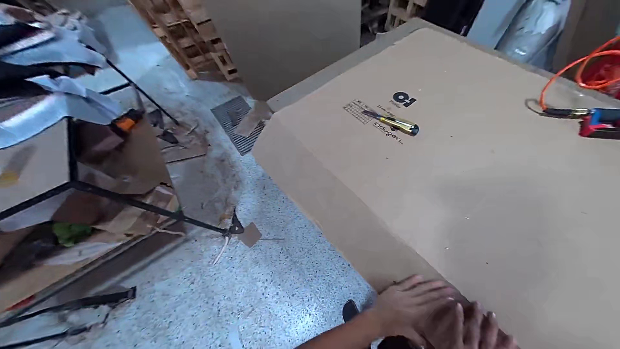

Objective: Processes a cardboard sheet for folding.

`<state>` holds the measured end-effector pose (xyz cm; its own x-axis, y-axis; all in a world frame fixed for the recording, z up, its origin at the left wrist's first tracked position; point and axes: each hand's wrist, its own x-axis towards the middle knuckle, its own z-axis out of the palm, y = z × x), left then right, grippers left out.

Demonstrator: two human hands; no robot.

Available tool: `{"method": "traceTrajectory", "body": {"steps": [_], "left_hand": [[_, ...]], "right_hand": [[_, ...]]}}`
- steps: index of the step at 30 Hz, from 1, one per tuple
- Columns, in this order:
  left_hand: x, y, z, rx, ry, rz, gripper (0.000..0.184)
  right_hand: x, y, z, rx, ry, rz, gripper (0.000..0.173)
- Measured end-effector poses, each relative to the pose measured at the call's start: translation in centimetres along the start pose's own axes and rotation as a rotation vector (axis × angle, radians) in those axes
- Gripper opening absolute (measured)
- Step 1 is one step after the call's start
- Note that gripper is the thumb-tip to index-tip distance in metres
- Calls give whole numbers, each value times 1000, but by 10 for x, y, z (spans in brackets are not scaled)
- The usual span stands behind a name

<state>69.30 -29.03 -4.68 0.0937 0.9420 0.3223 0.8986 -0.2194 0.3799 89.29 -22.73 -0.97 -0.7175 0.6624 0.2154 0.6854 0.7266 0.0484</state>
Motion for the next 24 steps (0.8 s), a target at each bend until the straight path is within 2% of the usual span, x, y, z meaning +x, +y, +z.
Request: {"method": "traceTrajectory", "body": {"steps": [1,3,5,7,9,10,11,13,15,19,22,23,24], "left_hand": [[-23,-17,-11,5,-49,-33,118],[-65,-55,-26,89,-110,-79,92],[-85,-89,-41,242,-89,-109,87],[-82,-114,-65,334,-101,-137,89],[-82,-124,-84,358,-153,-122,91],[-82,-124,-91,358,-162,-97,86],[-80,-121,-99,362,-171,-72,77],[-67,-110,-123,368,-271,-48,61],[-46,-98,-158,316,-451,-75,59],[5,-91,-212,190,-799,-73,62],[56,-100,-243,90,-1030,23,75],[74,-104,-253,61,-1044,78,72],[90,-110,-262,23,-998,122,58]], "right_hand": [[7,-7,-3,12,-19,-9,121],[9,-11,4,51,-35,-24,129],[13,-12,4,50,0,-40,125],[36,-14,-9,121,55,-33,100],[79,-17,-17,236,54,-46,62],[105,-20,-15,298,33,-61,53],[133,-24,-11,345,5,-79,53],[180,-40,6,372,-66,-125,65],[212,-60,17,327,-164,-216,74],[236,-75,12,340,-260,-439,62],[246,-59,13,579,-298,-586,55],[249,-54,11,690,-324,-594,54],[254,-52,9,811,-349,-580,54]]}}
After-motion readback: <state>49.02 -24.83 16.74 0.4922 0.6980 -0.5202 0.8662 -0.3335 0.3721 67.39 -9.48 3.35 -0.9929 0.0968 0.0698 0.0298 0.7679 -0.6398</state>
